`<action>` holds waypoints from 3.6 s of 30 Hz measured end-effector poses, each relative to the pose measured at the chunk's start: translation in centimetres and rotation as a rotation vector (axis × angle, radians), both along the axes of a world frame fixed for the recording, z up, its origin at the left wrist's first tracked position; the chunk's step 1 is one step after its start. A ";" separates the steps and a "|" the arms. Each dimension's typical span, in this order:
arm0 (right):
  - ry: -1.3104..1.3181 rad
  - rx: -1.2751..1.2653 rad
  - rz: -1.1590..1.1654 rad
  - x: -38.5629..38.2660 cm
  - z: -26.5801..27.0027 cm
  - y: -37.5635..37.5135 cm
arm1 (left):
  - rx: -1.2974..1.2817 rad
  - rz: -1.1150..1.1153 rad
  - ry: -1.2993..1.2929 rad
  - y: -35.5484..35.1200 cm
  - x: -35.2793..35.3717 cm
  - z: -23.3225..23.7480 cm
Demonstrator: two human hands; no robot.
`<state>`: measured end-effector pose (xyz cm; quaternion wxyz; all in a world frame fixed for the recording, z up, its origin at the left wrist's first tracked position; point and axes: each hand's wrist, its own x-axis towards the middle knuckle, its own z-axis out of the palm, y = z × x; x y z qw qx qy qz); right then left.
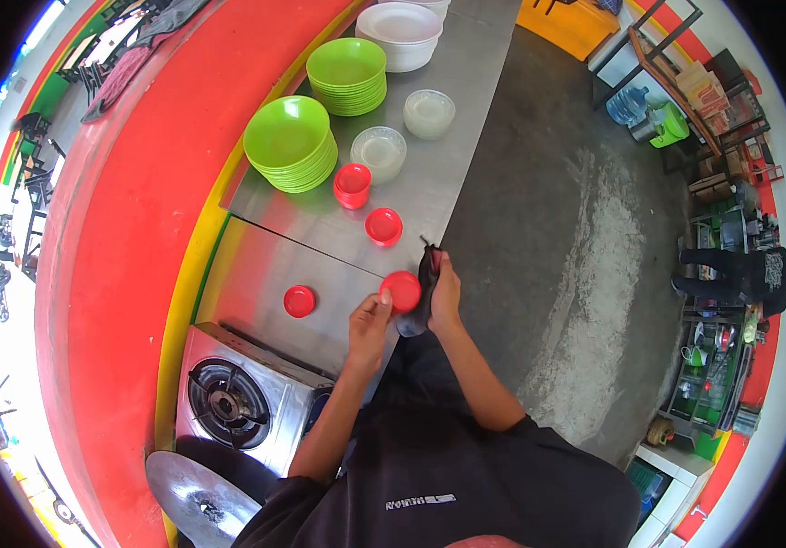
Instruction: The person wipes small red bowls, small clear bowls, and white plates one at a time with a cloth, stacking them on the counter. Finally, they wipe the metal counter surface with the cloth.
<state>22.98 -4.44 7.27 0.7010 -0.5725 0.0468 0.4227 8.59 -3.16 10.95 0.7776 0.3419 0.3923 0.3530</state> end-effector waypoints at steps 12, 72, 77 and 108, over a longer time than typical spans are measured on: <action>-1.063 -0.205 0.082 -2.6 -9.8 2.8 | 1.132 0.048 0.700 10.9 3.3 -3.8; -0.629 0.347 0.427 -8.1 7.7 -1.2 | 0.659 0.279 0.333 -2.7 -4.7 4.7; -0.605 0.298 0.366 -7.9 8.9 -2.1 | 0.664 0.320 0.270 -4.0 -3.9 4.3; -0.431 0.267 0.309 -6.7 10.0 -4.2 | 0.651 0.161 0.416 -5.6 -3.2 5.7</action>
